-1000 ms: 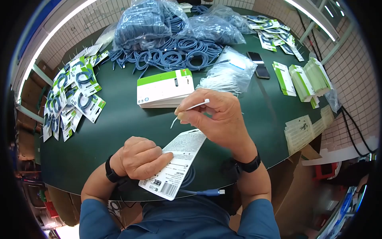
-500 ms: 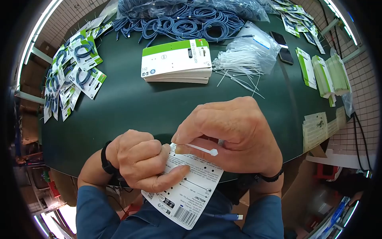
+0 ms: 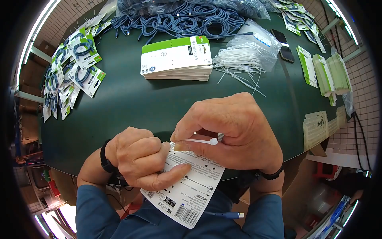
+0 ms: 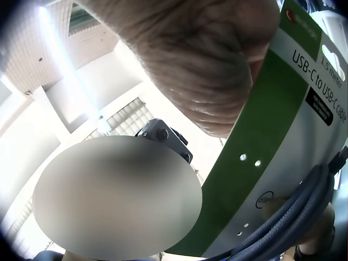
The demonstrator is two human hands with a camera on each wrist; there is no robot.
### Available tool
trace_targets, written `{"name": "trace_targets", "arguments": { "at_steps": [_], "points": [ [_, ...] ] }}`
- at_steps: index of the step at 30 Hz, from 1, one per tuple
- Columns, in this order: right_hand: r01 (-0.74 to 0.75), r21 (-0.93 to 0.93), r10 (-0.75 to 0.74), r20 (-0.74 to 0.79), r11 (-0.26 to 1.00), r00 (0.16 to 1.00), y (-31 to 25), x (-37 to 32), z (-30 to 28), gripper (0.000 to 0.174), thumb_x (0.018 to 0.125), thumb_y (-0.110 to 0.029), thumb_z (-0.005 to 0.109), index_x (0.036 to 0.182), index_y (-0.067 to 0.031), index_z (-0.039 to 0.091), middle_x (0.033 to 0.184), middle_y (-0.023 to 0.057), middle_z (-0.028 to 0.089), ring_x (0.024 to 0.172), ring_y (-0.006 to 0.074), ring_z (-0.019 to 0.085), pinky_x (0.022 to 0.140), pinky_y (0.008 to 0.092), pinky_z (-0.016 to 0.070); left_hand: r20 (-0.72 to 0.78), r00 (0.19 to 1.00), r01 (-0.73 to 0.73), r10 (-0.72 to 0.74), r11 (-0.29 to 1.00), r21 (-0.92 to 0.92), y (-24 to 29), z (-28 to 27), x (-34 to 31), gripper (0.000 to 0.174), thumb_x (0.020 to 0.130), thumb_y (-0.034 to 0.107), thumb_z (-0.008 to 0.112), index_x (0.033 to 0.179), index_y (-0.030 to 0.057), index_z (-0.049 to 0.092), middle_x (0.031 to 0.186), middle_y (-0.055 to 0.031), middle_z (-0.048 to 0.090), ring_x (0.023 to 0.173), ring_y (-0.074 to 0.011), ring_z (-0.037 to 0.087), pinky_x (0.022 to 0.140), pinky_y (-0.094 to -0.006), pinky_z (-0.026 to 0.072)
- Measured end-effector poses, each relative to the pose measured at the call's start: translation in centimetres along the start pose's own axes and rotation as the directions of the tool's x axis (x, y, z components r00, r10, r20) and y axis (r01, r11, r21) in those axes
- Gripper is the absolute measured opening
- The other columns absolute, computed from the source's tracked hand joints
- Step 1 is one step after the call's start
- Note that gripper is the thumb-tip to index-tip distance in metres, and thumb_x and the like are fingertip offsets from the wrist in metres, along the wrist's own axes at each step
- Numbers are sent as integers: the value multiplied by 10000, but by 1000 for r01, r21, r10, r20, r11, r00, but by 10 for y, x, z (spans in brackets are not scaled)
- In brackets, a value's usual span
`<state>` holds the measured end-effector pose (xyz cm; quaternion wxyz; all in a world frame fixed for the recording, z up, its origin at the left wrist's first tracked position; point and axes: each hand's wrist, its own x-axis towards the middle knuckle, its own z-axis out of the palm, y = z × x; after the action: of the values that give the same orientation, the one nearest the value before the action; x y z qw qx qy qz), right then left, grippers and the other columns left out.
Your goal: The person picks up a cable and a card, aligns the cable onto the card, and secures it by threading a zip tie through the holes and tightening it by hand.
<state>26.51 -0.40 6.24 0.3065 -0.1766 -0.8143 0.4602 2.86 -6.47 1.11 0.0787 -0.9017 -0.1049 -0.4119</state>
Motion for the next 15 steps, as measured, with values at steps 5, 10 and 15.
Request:
{"name": "trace_targets", "arguments": {
  "at_steps": [5, 10, 15],
  "points": [
    [21, 31, -21, -9, 999, 1000, 5, -1, 1, 168, 719, 61, 871, 824, 3, 753, 840, 188, 797, 774, 267, 806, 633, 297, 603, -17, 1000, 16, -16, 1000, -21, 0, 2, 0, 376, 763, 187, 797, 1111, 45, 768, 676, 77, 392, 567, -64, 460, 453, -223, 339],
    [9, 73, -6, -42, 997, 999, 6, -2, 2, 161, 735, 54, 871, 822, -2, 747, 843, 171, 799, 755, 248, 799, 620, 290, 591, -19, 1000, 17, -18, 1000, -13, 0, 2, 0, 385, 752, 190, 796, 1106, 42, 770, 679, 74, 393, 569, -67, 464, 454, -225, 343],
    [24, 1, -24, 26, 1000, 999, 7, 0, 1, 158, 759, 51, 862, 838, -5, 738, 835, 149, 792, 752, 232, 792, 617, 284, 581, -17, 1000, 17, -17, 1000, -22, 1, 3, 0, 394, 736, 185, 792, 1102, 39, 770, 682, 72, 394, 570, -68, 465, 454, -225, 347]
  ]
}}
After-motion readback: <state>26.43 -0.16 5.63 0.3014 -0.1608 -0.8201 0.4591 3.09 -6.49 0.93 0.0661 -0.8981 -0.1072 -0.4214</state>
